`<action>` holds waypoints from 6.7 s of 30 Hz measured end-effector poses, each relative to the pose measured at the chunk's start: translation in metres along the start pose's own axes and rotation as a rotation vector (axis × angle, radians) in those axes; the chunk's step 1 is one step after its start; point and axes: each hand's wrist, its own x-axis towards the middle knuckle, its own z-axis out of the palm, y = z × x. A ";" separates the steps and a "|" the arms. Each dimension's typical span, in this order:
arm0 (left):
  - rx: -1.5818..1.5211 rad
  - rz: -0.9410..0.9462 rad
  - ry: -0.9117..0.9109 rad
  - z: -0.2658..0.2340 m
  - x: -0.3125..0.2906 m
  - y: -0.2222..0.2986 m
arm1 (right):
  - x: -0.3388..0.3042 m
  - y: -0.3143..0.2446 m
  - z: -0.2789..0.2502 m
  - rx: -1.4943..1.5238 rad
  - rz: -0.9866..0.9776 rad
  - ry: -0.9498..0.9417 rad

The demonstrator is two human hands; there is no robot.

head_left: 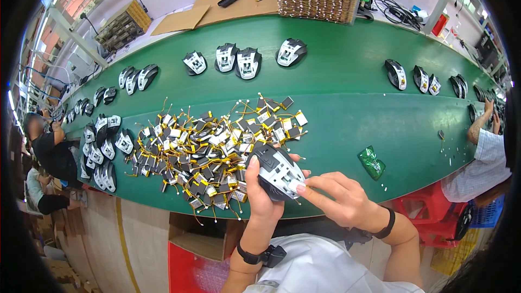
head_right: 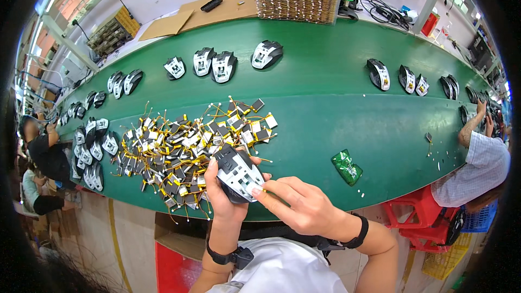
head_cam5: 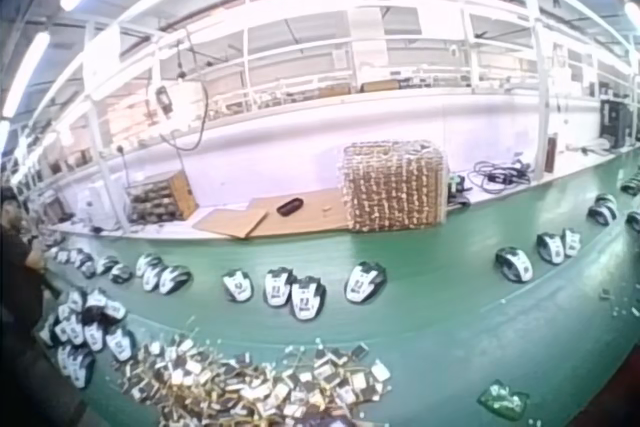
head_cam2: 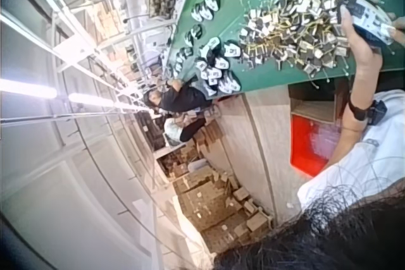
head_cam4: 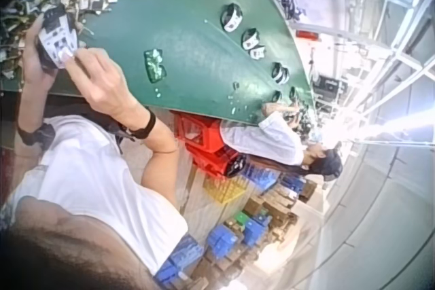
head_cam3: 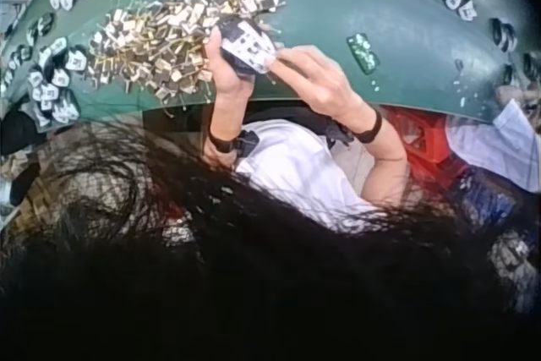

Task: The person assembles computer mice by inserting small batteries into the open cavities of mouse shells. They pick up a mouse shell, insert a battery, and place the completed unit on the table, repeating this process for multiple units.

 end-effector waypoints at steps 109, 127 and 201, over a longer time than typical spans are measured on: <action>-0.055 -0.076 -0.169 0.020 0.007 -0.014 | -0.028 -0.009 0.027 1.574 0.973 0.063; 0.367 0.066 -0.168 0.007 0.003 0.007 | -0.013 0.058 -0.025 1.378 1.072 0.028; 0.268 0.250 -0.009 -0.006 -0.016 0.018 | -0.006 -0.021 0.039 1.009 0.900 0.104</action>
